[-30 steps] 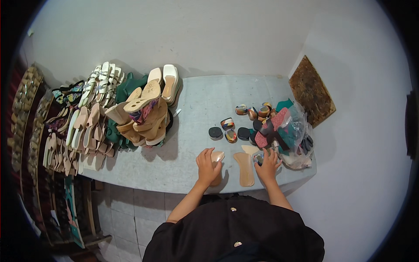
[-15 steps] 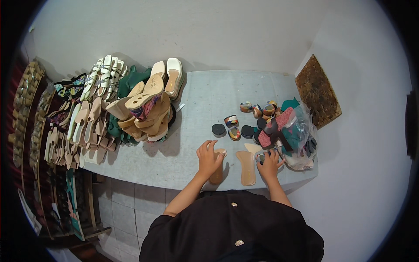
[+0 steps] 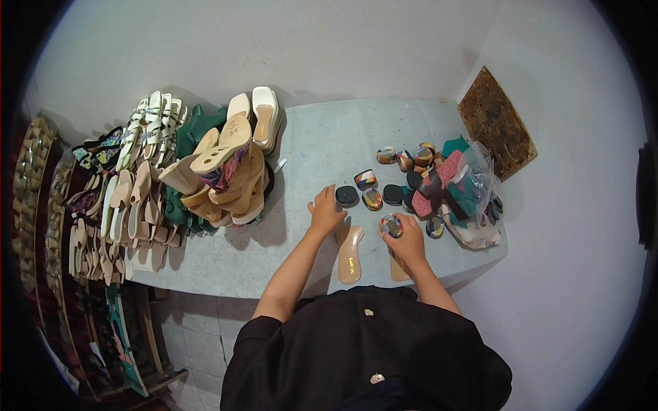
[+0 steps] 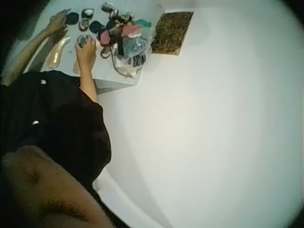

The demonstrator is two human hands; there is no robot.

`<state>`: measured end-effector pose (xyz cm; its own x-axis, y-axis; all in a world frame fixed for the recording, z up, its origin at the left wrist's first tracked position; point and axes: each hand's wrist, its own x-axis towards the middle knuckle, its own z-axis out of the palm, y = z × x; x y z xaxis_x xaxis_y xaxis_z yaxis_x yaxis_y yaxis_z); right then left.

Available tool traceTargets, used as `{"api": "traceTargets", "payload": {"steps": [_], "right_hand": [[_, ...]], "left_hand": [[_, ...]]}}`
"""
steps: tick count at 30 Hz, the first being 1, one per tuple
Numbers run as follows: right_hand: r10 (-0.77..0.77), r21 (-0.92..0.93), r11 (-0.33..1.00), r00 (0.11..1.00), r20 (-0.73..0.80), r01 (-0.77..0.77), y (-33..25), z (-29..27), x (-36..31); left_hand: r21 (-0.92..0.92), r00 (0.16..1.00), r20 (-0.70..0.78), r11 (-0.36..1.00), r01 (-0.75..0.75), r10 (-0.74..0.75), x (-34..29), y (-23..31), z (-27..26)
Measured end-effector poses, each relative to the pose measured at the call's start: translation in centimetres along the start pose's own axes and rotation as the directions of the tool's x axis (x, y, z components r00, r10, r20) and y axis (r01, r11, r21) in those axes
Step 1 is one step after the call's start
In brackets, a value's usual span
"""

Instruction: Organizing and matching various shoe components such as soles and heels on a workshop table.

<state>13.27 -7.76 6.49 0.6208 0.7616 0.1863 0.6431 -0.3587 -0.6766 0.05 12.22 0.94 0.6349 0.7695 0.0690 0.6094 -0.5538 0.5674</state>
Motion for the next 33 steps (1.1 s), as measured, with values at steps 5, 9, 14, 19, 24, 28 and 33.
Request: {"api": "traceTargets", "payload": {"steps": [5,9,14,19,24,28,33], "right_hand": [[-0.023,-0.017,1.0,0.999,0.031,0.024,-1.1,2.0,0.5],[-0.054,-0.037,0.998,0.994,0.1,0.057,-1.7,2.2,0.2],[-0.031,-0.088,0.995,0.992,0.123,0.042,-0.9,2.3,0.5],[-0.114,-0.085,0.988,0.98,0.163,0.129,-2.1,3.3,1.0],[-0.126,-0.106,0.983,0.971,0.205,0.15,-2.0,5.0,1.3],[-0.096,-0.095,0.988,0.965,0.244,0.123,-2.3,5.2,1.9],[-0.061,-0.08,0.993,0.967,0.249,0.084,-3.0,5.2,2.3]], "left_hand": [[0.036,0.972,0.214,0.993,-0.109,0.099,2.2,0.4,0.4],[0.098,0.984,-0.044,0.981,-0.17,0.175,1.5,-0.1,0.9],[-0.035,0.994,0.064,0.995,0.092,-0.09,-0.7,0.2,-1.2],[0.029,0.961,0.134,0.97,0.24,-0.241,-3.7,-1.6,-1.6],[-0.001,0.949,-0.183,0.965,0.261,-0.257,-5.2,-2.9,-1.2],[-0.111,0.919,-0.246,0.951,0.289,-0.308,-5.3,-4.1,-0.8],[-0.138,0.962,-0.225,0.983,0.124,-0.153,-6.4,-6.6,-0.6]]}}
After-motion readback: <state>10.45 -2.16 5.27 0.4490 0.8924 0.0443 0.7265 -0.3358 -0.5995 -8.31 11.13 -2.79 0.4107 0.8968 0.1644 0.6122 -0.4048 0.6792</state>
